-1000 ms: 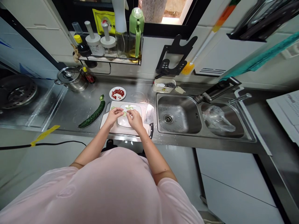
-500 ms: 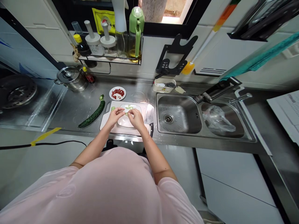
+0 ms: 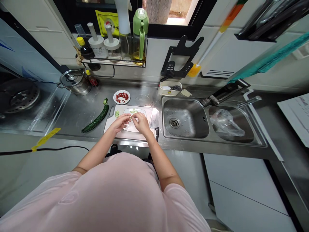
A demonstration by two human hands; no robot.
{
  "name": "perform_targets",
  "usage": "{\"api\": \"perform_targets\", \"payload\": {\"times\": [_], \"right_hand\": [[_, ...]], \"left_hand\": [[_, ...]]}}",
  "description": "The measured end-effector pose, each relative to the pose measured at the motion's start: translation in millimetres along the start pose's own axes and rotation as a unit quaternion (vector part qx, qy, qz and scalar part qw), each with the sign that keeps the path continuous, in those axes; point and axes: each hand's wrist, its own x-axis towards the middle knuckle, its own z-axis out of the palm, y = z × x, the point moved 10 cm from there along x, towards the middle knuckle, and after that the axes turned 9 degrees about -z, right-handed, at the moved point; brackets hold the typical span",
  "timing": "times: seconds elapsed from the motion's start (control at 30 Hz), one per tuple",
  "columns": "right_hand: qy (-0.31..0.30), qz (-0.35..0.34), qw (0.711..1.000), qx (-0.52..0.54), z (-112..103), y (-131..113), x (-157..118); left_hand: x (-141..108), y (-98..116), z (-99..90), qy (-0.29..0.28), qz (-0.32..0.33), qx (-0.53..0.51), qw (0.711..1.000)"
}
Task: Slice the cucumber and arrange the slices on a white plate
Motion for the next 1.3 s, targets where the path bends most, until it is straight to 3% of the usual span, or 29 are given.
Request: {"api": "perform_targets", "payload": {"times": [0.5,0.77,1.3], "right_hand": [[-0.032,-0.02,0.999,-0.014,4,-3,-2],[-0.046,-0.006,0.999,-0.011,8,4,0],[-0.085,0.081,0.992,0.049,27,39,-13]], "left_hand": [[-3,13,-8.4,0.06,0.079,0.033,0.995],[1,19,-7.5,0.054,0.119,0.051,0.99],[18,4,-13.8,0.058,0.104,0.093,0.989]]}}
